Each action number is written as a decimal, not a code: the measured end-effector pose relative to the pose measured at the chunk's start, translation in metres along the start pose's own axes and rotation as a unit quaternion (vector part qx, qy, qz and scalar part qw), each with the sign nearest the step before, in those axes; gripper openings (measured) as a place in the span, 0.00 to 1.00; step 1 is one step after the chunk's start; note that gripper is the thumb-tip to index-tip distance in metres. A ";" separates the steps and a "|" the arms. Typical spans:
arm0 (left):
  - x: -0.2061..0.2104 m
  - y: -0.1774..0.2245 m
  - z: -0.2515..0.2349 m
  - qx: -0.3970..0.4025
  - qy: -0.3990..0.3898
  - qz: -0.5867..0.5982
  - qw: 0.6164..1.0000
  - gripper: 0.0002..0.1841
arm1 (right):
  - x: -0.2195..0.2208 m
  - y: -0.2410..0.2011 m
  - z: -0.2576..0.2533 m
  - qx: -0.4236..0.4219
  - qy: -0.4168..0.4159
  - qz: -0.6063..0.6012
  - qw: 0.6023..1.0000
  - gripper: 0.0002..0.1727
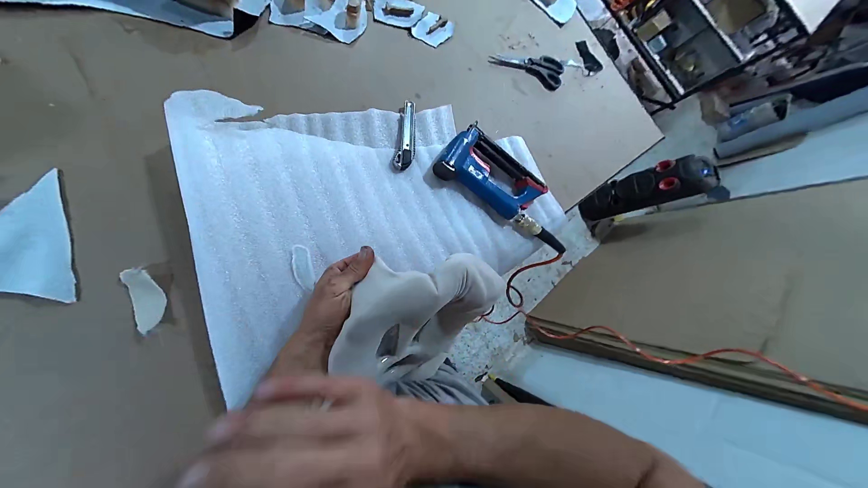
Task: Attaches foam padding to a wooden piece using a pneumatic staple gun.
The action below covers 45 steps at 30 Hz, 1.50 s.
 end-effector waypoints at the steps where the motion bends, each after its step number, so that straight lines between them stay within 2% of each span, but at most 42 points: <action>1: 0.002 0.000 0.001 0.003 -0.006 0.001 1.000 0.24 | -0.017 0.008 0.021 0.017 0.015 0.076 0.997 0.19; 3: 0.002 0.001 0.003 0.014 -0.027 -0.012 0.999 0.23 | -0.062 0.027 0.064 0.074 0.072 0.218 0.970 0.18; 5: 0.001 0.003 0.001 0.018 -0.019 -0.033 0.999 0.24 | -0.114 0.040 0.097 0.146 0.136 0.310 0.930 0.24; 7: 0.000 0.004 0.002 0.019 -0.014 -0.044 0.999 0.24 | -0.157 0.043 0.122 0.204 0.200 0.333 0.899 0.31; 10: 0.001 0.004 0.002 0.020 -0.008 -0.042 0.999 0.26 | -0.210 0.042 0.138 0.265 0.267 0.323 0.868 0.27; 12: 0.003 0.001 0.005 0.018 -0.008 -0.030 0.999 0.26 | -0.245 0.054 0.131 0.324 0.243 0.355 0.843 0.26; 15: 0.003 -0.001 0.011 0.011 -0.007 -0.048 0.999 0.24 | -0.291 0.104 0.117 0.388 0.142 0.419 0.809 0.27; 17: 0.002 -0.002 0.011 0.008 -0.003 -0.056 0.998 0.22 | -0.315 0.146 0.112 0.414 0.077 0.454 0.785 0.33; 20: 0.003 -0.005 0.011 -0.008 -0.006 -0.045 0.999 0.19 | -0.340 0.207 0.125 0.505 -0.018 0.454 0.734 0.46; 22: 0.005 -0.009 0.009 -0.026 -0.027 -0.018 0.999 0.17 | -0.348 0.230 0.131 0.532 -0.056 0.442 0.720 0.48; 25: 0.015 -0.018 0.007 -0.047 -0.085 0.011 0.995 0.15 | -0.352 0.238 0.129 0.546 -0.073 0.443 0.708 0.50; 29: 0.028 -0.026 0.007 -0.056 -0.151 -0.036 0.986 0.15 | -0.350 0.245 0.113 0.573 -0.137 0.430 0.684 0.49; 31: 0.033 -0.028 0.010 -0.057 -0.183 -0.059 0.980 0.16 | -0.351 0.244 0.099 0.596 -0.180 0.428 0.655 0.43; 33: 0.036 -0.028 0.011 -0.054 -0.211 -0.091 0.972 0.17 | -0.350 0.230 0.073 0.622 -0.209 0.414 0.631 0.31; 35: 0.041 -0.029 0.013 -0.048 -0.242 -0.122 0.961 0.18 | -0.348 0.210 0.045 0.680 -0.193 0.341 0.619 0.17; 36: 0.045 -0.029 0.014 -0.042 -0.259 -0.134 0.956 0.19 | -0.342 0.198 0.033 0.724 -0.167 0.276 0.610 0.15; 38: 0.049 -0.027 0.013 -0.027 -0.279 -0.149 0.948 0.19 | -0.318 0.177 0.012 0.809 -0.119 0.137 0.560 0.20; 41: 0.054 -0.022 0.013 0.013 -0.291 -0.156 0.944 0.20 | -0.271 0.150 -0.013 0.896 -0.074 0.019 0.437 0.17; 42: 0.056 -0.021 0.014 0.029 -0.297 -0.156 0.942 0.20 | -0.258 0.144 -0.014 0.916 -0.072 -0.019 0.395 0.15; 45: 0.061 -0.019 0.016 0.060 -0.313 -0.154 0.935 0.21 | -0.229 0.138 -0.010 0.942 -0.144 -0.083 0.292 0.20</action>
Point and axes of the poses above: each hand's wrist, its own z-axis away from the middle knuckle, its own x-axis out of the palm, y = z × x, the point moved 10 cm from there along -z, towards the middle knuckle, and after that the axes turned 13 degrees about -z, right-handed, at the moved point
